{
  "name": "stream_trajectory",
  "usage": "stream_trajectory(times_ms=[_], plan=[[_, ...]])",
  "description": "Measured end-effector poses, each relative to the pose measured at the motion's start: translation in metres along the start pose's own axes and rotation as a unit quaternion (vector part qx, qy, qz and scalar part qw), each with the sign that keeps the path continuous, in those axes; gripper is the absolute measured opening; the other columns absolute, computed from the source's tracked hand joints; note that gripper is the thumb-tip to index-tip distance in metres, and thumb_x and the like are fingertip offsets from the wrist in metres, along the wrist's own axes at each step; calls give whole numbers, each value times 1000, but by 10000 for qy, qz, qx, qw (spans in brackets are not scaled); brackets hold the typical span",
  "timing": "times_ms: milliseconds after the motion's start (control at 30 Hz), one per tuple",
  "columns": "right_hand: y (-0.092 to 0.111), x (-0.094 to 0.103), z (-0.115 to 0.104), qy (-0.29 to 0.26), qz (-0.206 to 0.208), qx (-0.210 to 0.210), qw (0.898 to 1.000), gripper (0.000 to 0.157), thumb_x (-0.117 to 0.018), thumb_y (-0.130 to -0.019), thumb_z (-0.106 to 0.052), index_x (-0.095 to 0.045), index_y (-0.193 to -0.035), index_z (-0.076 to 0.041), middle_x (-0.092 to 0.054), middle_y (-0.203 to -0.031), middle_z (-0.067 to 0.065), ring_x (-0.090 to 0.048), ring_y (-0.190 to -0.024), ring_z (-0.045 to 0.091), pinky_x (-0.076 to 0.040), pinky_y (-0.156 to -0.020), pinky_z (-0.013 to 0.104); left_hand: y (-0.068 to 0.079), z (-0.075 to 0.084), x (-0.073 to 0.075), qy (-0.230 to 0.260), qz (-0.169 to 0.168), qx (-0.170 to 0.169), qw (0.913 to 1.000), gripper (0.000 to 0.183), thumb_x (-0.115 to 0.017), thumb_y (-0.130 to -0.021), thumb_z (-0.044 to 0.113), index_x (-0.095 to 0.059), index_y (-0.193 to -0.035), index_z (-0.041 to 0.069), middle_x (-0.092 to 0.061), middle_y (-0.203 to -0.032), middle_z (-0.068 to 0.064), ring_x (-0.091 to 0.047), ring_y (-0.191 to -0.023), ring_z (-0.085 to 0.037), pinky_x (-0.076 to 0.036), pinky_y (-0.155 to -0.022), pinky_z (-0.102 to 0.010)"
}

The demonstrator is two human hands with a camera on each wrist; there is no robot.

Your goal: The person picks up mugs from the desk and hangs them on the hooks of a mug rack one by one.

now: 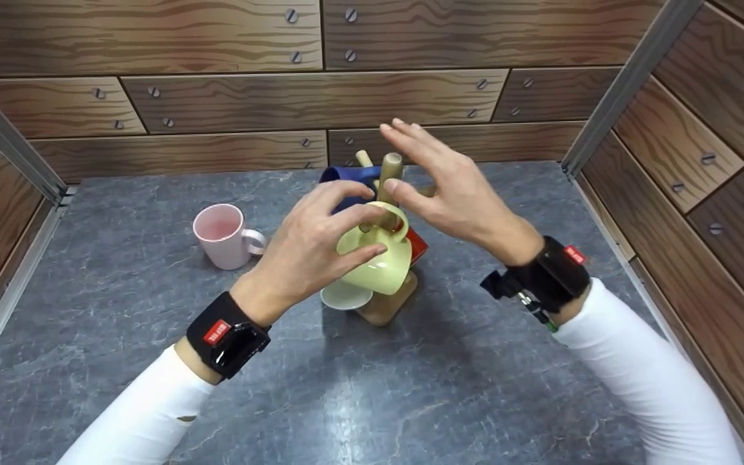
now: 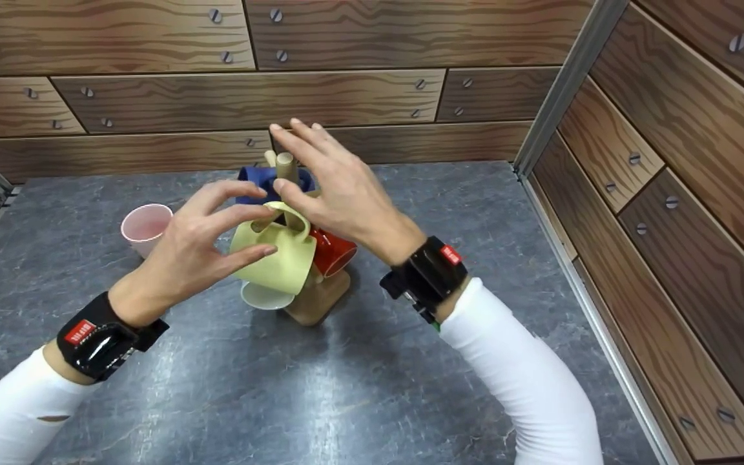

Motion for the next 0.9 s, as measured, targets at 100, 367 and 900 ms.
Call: stream_trajectory(times_ms=[100, 367, 900], plan=[[-2, -3, -1, -32, -19, 139, 9999, 57, -63, -104, -32, -46, -158, -19, -41, -162, -1, -33, -152, 21, -34, -120, 49, 0, -1, -2, -73, 67, 18, 9999, 25, -84, -89, 27, -77, -110, 13, -66, -118, -9, -61, -112, -26, -52, -98, -39], [-3, -5, -5, -183, -12, 209, 9996, 42, -55, -109, -29, -59, -147, -13, -64, -141, 0, -66, -95, 14, -53, -72, 30, 2, -2, -1, 36, 251, -43, 9997, 14, -79, -94, 18, -80, -103, 8, -69, -103, -6, -64, -97, -22, -55, -86, -34], [-7, -3, -6, -398, 67, 344, 9986, 30, -61, -106, -22, -67, -131, -6, -76, -113, 5, -73, -98, 16, -57, -71, 33, 4, -2, -2, -50, 443, -240, 9987, 10, -76, -95, 15, -81, -100, 7, -70, -96, -4, -65, -88, -19, -56, -79, -30]])
Point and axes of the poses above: each hand's wrist, its own y-axis away from the middle knuckle, its own x-axis out of the back of the hand, z = x × y, the point moved 4 cm from there along -y, towards the middle knuckle
